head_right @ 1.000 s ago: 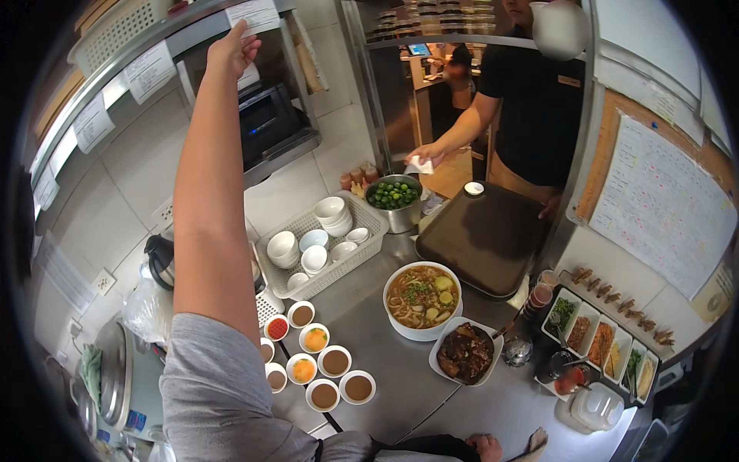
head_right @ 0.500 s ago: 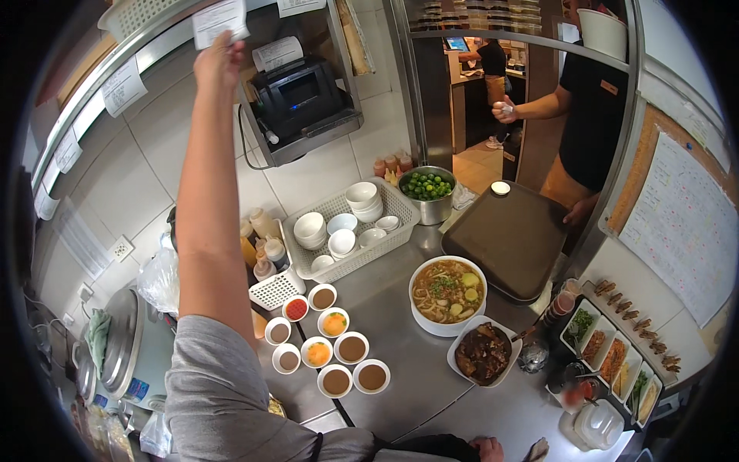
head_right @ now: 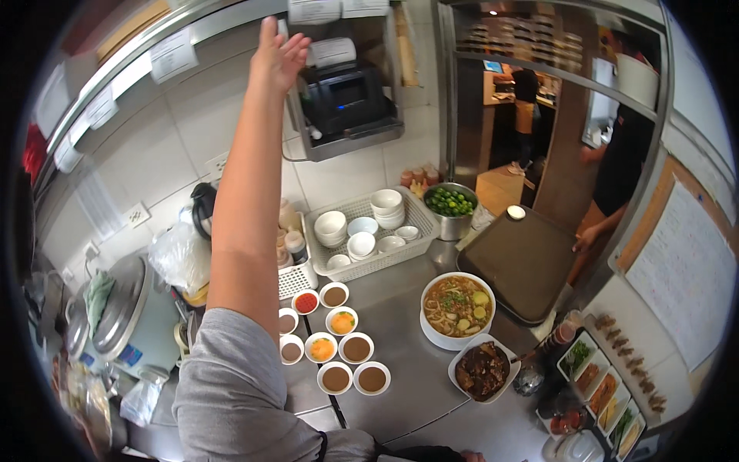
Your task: The person prepares and assembles food orders in a commercial kitchen. They handle a bowl of ramen, a plate of fried rice, and a container of braised meat, adding chopsticks to each. The person also manages order tickets, placing them on a rack and handing a tray of food to a coworker.
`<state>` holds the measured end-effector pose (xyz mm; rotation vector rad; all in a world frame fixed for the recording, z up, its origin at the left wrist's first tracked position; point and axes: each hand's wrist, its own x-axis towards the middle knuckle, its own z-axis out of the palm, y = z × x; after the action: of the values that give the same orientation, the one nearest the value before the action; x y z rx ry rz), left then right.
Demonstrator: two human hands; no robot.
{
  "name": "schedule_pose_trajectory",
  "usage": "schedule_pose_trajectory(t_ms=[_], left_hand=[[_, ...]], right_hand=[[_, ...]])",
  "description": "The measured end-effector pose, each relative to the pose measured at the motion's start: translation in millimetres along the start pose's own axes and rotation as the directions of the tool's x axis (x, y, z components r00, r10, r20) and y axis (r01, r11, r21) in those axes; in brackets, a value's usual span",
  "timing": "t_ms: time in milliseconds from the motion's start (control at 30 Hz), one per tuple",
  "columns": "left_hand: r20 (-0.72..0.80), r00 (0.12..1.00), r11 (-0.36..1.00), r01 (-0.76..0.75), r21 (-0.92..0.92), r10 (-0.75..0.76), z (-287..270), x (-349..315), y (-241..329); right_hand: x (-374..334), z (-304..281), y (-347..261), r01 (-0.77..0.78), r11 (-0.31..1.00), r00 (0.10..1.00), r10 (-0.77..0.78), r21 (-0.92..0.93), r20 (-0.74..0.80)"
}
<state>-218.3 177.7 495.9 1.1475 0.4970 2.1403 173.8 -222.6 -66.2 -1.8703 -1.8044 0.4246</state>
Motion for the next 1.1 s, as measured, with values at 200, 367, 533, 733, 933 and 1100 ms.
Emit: schedule_pose_trajectory(t_ms=[200, 367, 533, 733, 933, 1100], left_hand=[[-0.38, 0.885, 0.946, -0.317, -0.064, 0.27, -91.7, 16.8, 104.5], [-0.187, 0.951, 0.966, -0.226, 0.124, 0.246, -87.7, 11.3, 105.6], [-0.092, 0.984, 0.974, -0.131, 0.184, 0.15, -39.7, -0.7, 71.2], [-0.051, 0.989, 0.968, -0.122, 0.218, 0.136, -3.0, 11.5, 46.8], [-0.111, 0.987, 0.991, -0.11, 0.071, 0.118, -6.3, 19.3, 47.0], [-0.346, 0.914, 0.977, -0.205, 0.057, 0.212, -93.0, 15.6, 113.5]], right_hand=[[23.9, 3.3, -10.8, 0.038, 0.999, 0.999, -0.038, 0.02, -0.011], [34.0, -2.3, -24.3, 0.046, 0.999, 0.999, -0.045, 0.025, -0.029], [31.0, -36.7, -36.7, 0.033, 0.999, 0.997, -0.034, -0.028, -0.063], [-26.8, -117.3, -3.9, -0.061, 0.958, 0.992, 0.028, -0.28, -0.12], [-153.0, -191.2, 73.3, -0.138, 0.749, 0.99, 0.08, -0.648, -0.118], [-216.0, -214.6, 116.8, -0.118, 0.632, 0.99, 0.134, -0.766, -0.042]])
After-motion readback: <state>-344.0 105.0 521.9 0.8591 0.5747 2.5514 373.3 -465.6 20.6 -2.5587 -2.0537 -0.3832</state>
